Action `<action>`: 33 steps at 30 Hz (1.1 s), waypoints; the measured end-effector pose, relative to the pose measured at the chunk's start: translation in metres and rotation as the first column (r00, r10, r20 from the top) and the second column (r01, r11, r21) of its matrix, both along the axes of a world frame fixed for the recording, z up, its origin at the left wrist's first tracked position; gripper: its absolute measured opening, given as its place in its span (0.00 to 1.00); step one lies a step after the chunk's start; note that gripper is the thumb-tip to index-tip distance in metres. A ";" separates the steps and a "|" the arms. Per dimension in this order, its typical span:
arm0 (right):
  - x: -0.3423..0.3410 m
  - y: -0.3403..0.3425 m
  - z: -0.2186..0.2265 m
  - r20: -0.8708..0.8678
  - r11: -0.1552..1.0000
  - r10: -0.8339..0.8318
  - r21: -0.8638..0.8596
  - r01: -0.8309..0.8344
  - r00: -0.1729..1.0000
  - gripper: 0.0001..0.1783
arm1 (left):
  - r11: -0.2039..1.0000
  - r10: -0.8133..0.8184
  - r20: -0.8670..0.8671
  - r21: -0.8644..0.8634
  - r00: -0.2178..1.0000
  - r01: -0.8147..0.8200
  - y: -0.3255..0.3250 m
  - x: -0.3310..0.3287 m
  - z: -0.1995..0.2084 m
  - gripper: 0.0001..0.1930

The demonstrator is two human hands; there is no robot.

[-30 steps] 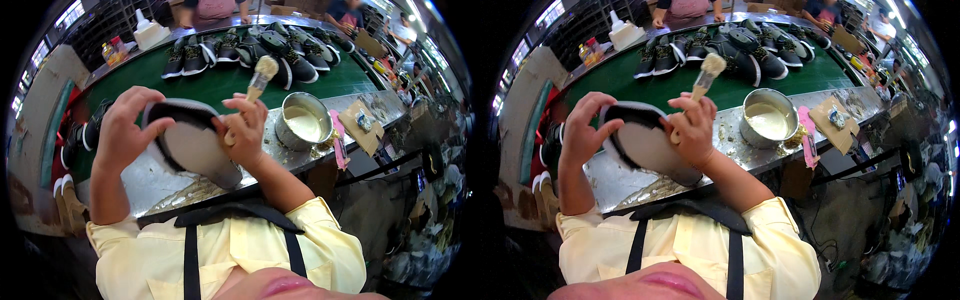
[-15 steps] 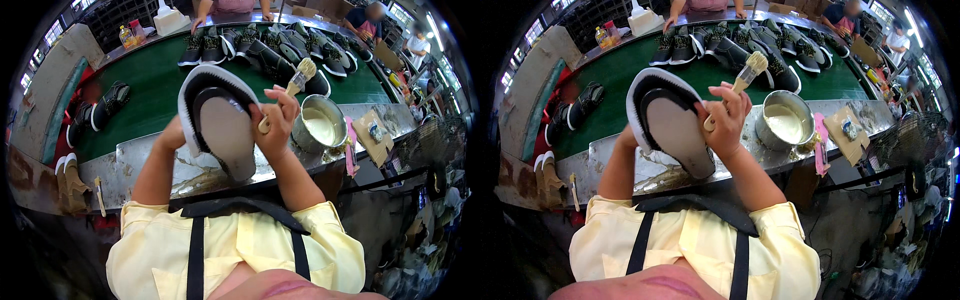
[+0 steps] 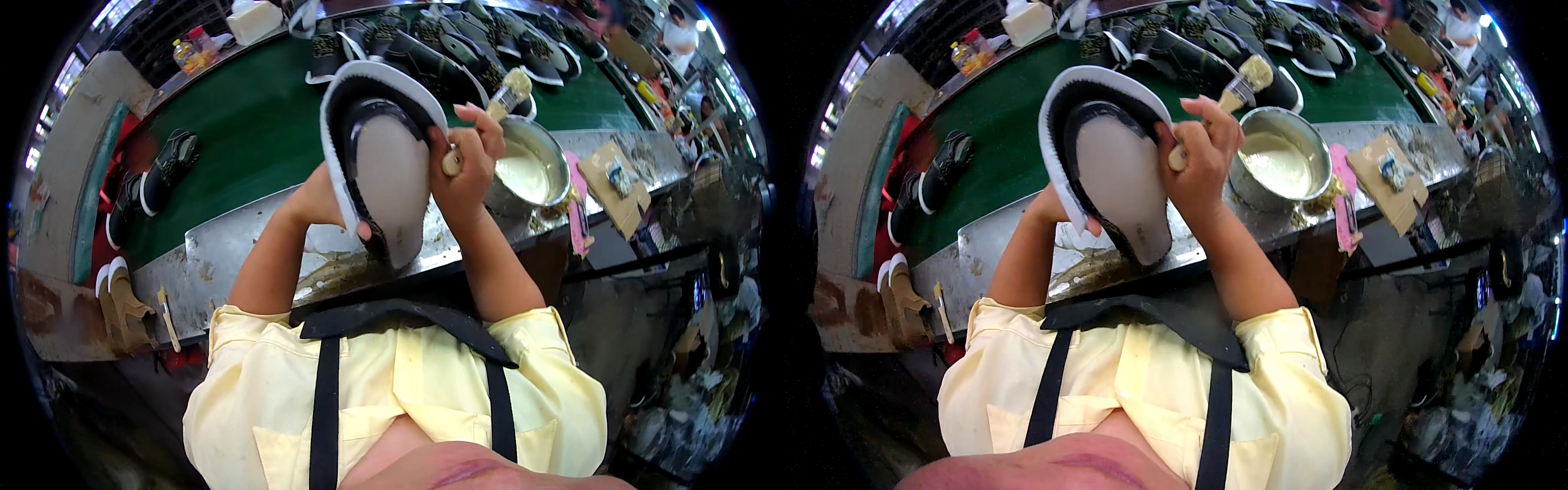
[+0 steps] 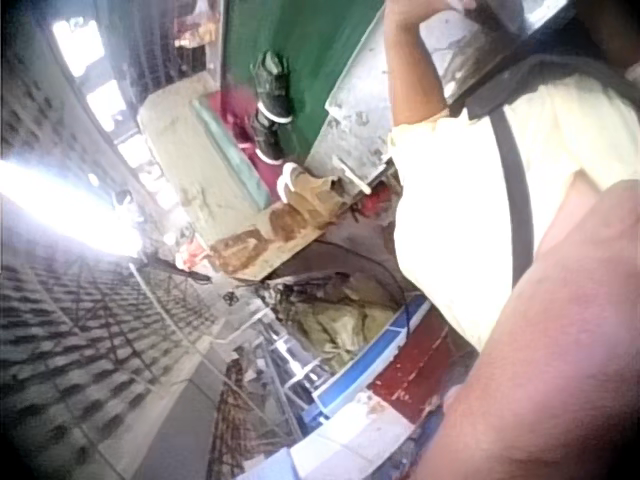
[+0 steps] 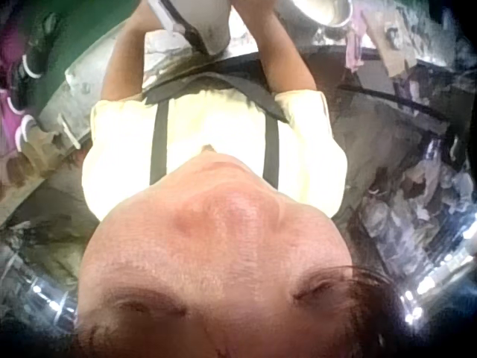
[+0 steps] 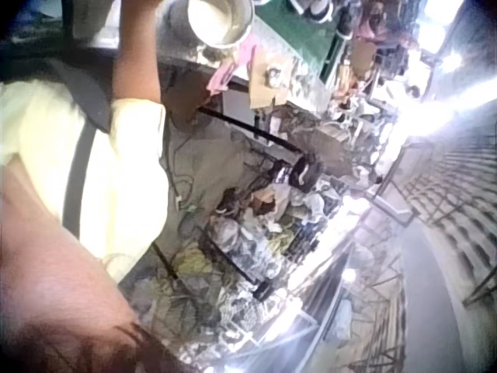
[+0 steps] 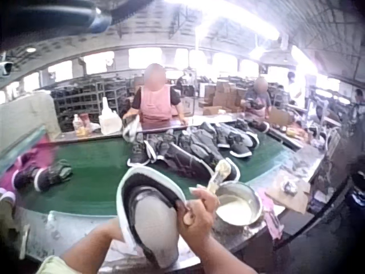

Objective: The person applies glue to the bottom of shoes using a brush and then places the shoes back onto the conveyor belt.

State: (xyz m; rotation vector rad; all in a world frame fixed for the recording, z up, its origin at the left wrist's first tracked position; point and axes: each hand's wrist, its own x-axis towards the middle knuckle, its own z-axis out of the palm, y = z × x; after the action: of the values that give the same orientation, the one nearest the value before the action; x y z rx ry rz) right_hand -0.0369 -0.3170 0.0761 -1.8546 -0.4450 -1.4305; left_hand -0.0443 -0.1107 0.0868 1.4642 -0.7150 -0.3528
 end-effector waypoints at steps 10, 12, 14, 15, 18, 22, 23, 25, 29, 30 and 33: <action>-0.020 -0.018 0.011 0.004 0.987 0.045 -0.152 -0.044 0.999 0.11 | 0.996 0.005 -0.050 -0.089 0.999 -0.009 0.005 0.006 0.002 0.58; -0.020 -0.015 0.011 0.000 0.990 0.007 -0.144 -0.007 1.000 0.11 | 0.995 -0.005 -0.063 -0.102 0.998 -0.001 0.002 -0.001 -0.001 0.58; -0.018 -0.017 0.009 -0.015 0.990 -0.031 -0.139 0.028 0.999 0.11 | 0.996 0.013 -0.035 -0.083 0.999 -0.015 -0.001 -0.006 -0.006 0.58; -0.016 -0.017 0.009 -0.030 0.990 -0.035 -0.134 0.031 0.999 0.11 | 0.997 0.038 -0.011 -0.067 0.999 -0.039 -0.002 -0.008 -0.010 0.58; -0.017 -0.022 0.009 -0.073 0.987 -0.040 -0.161 0.028 0.997 0.11 | 0.978 0.207 0.086 -0.054 0.974 -0.203 -0.016 -0.022 -0.014 0.53; -0.014 -0.050 0.018 -0.112 0.957 0.108 -0.257 -0.134 0.988 0.13 | 0.946 0.316 0.200 -0.142 0.928 -0.291 -0.023 -0.019 -0.019 0.44; -0.018 -0.064 0.023 -0.120 0.966 0.094 -0.230 -0.119 0.988 0.19 | 0.935 0.347 0.231 -0.156 0.909 -0.317 -0.017 -0.011 -0.026 0.43; -0.022 -0.104 0.029 -0.201 0.985 0.150 -0.059 -0.164 0.968 0.18 | 0.901 0.426 0.233 -0.199 0.874 -0.386 -0.004 0.008 -0.036 0.38; -0.026 -0.171 0.021 -0.637 0.928 0.320 0.361 -0.096 0.701 0.27 | 0.833 0.377 -0.230 -0.340 0.897 -0.437 0.015 0.028 -0.034 0.35; -0.021 -0.180 0.013 -0.687 0.925 0.323 0.374 -0.065 0.651 0.29 | 0.808 0.384 -0.307 -0.344 0.871 -0.478 0.020 0.030 -0.037 0.37; -0.014 -0.185 -0.003 -0.765 0.928 0.309 0.372 -0.004 0.565 0.30 | 0.788 0.318 -0.318 -0.436 0.893 -0.436 0.025 0.018 -0.034 0.35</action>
State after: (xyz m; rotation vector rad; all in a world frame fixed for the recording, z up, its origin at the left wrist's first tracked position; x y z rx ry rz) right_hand -0.0510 -0.5021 0.0733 -1.8901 0.1088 -0.3499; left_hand -0.0260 -0.0857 0.0529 1.0130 -0.2737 -0.0108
